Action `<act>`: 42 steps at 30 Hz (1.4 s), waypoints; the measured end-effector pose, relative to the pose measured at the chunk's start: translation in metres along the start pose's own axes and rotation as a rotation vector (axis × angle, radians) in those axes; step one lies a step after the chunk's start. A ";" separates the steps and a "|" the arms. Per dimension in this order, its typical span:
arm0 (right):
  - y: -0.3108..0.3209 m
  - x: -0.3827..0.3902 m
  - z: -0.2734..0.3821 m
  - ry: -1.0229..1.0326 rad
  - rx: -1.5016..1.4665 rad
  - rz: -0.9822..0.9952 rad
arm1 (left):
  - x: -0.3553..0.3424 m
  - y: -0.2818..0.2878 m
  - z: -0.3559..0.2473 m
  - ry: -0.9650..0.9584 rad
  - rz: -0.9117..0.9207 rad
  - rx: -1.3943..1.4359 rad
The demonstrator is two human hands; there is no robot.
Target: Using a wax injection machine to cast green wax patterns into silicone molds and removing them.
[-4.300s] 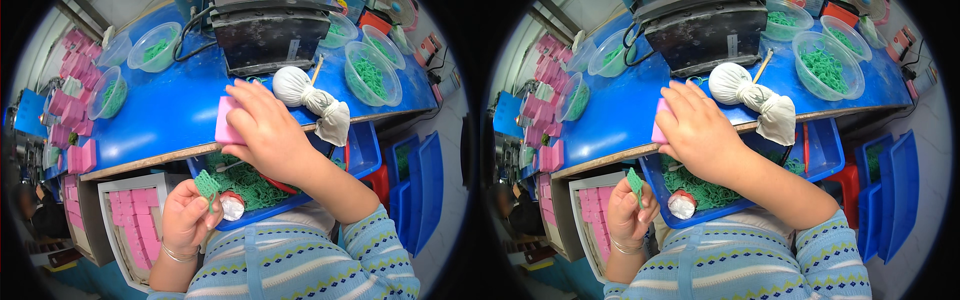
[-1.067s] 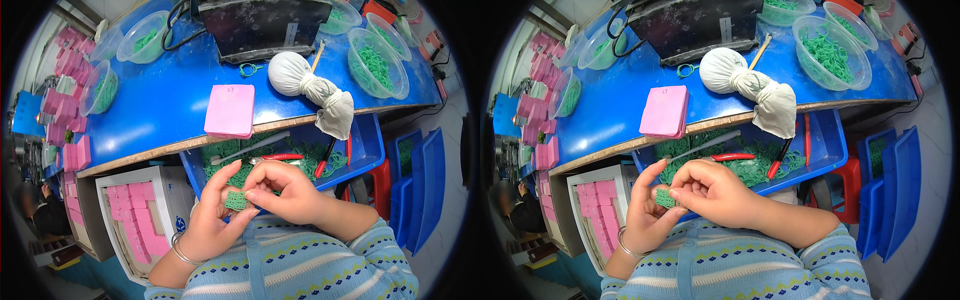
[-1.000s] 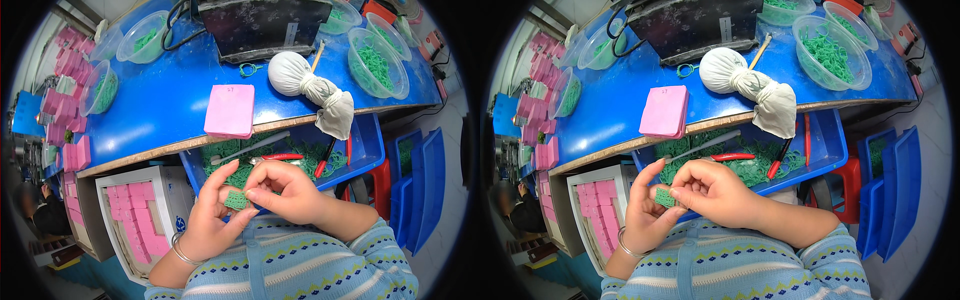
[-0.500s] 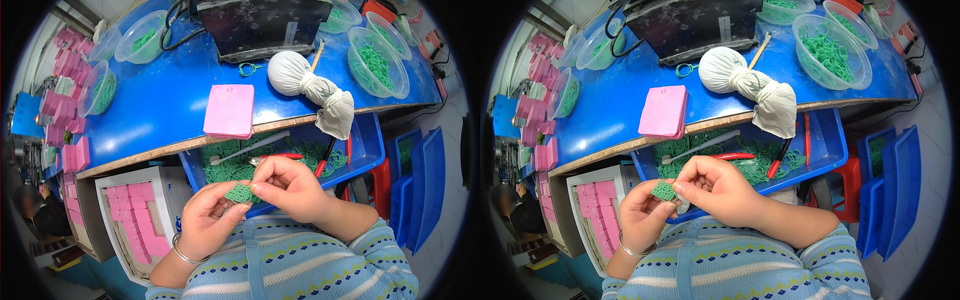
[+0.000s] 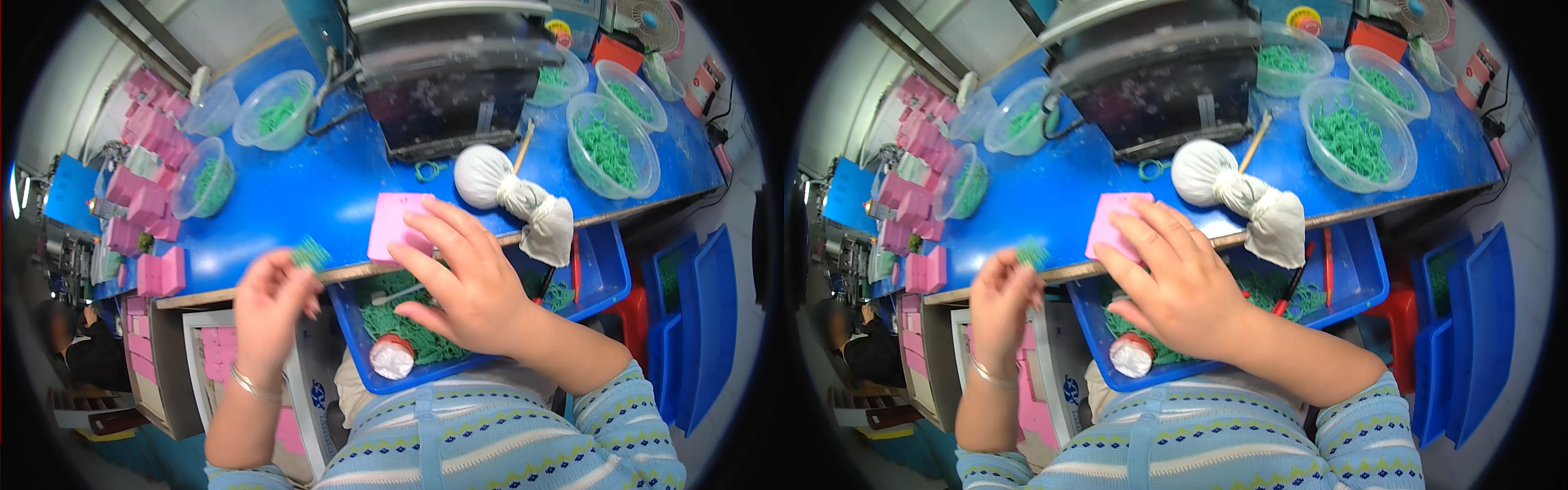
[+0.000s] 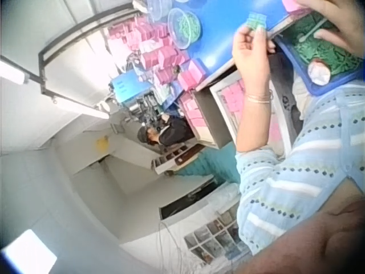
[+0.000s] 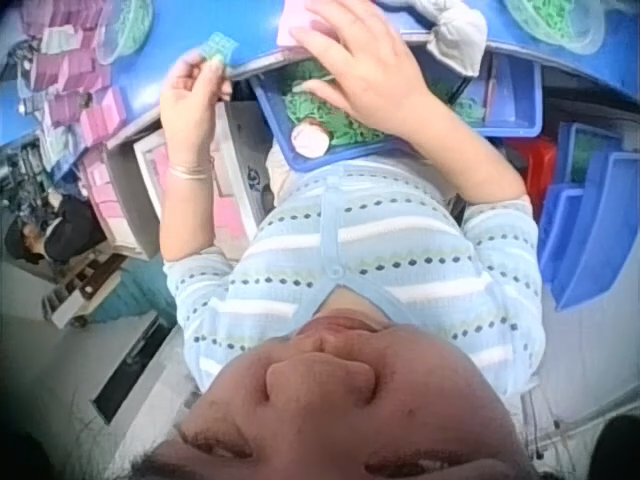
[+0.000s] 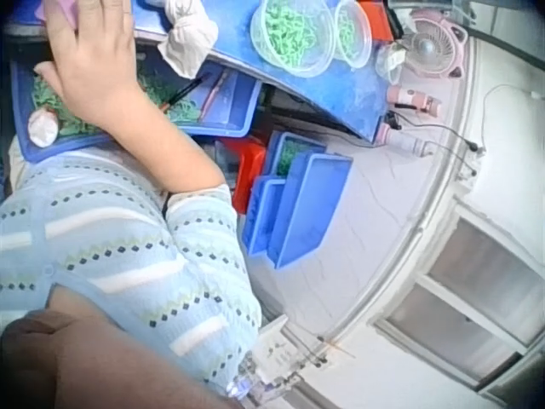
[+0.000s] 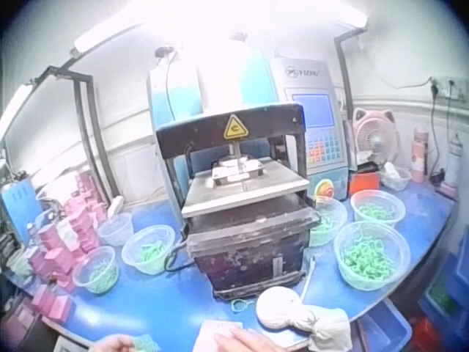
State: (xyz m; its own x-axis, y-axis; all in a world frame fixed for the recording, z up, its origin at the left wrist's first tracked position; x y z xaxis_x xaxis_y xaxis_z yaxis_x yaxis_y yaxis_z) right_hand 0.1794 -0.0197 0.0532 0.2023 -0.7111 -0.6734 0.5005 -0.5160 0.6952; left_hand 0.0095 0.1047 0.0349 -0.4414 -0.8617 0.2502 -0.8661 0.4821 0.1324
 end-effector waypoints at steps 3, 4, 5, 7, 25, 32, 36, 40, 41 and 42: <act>-0.017 -0.007 -0.015 -0.009 0.076 0.077 | -0.059 0.033 -0.039 -0.061 -0.057 0.167; -0.023 -0.009 -0.017 -0.010 0.117 0.123 | -0.077 0.047 -0.050 -0.094 -0.021 0.202; -0.025 -0.010 -0.015 0.017 0.130 0.076 | -0.089 0.053 -0.064 -0.127 -0.008 0.164; -0.028 -0.010 -0.014 0.047 0.167 0.038 | -0.098 0.055 -0.077 -0.165 0.005 0.128; -0.005 0.012 0.003 0.112 -0.323 -0.003 | 0.042 -0.064 -0.033 -0.641 0.314 -0.486; -0.002 0.025 -0.003 -0.148 -0.725 -0.217 | 0.048 -0.069 -0.005 -0.497 0.181 -0.172; -0.013 0.036 -0.002 -0.418 -1.007 -0.375 | 0.053 -0.077 0.002 -0.466 0.244 -0.221; -0.059 0.057 -0.003 -1.072 -1.876 -0.504 | 0.069 -0.110 -0.005 -0.558 0.413 -0.582; -0.076 0.063 0.005 -1.077 -2.175 -0.386 | 0.068 -0.113 -0.001 -0.578 0.383 -0.607; -0.086 0.065 0.013 -1.259 -2.221 -0.396 | 0.068 -0.115 0.002 -0.598 0.348 -0.632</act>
State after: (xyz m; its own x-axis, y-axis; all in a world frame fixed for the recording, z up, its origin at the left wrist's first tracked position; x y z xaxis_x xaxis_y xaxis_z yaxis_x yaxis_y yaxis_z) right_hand 0.1390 -0.0276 -0.0471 0.0289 -0.9653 0.2594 0.2352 -0.2456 -0.9404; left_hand 0.0788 -0.0093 0.0342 -0.8513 -0.5062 -0.1381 -0.4518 0.5732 0.6836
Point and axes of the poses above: each hand's wrist, its own x-axis away from the middle knuckle, its own y-axis out of the back of the hand, z = x × y, the point moved 6 cm from there along -x, towards the middle knuckle, and after that the axes turned 12 degrees about y, right-handed, at the moved point
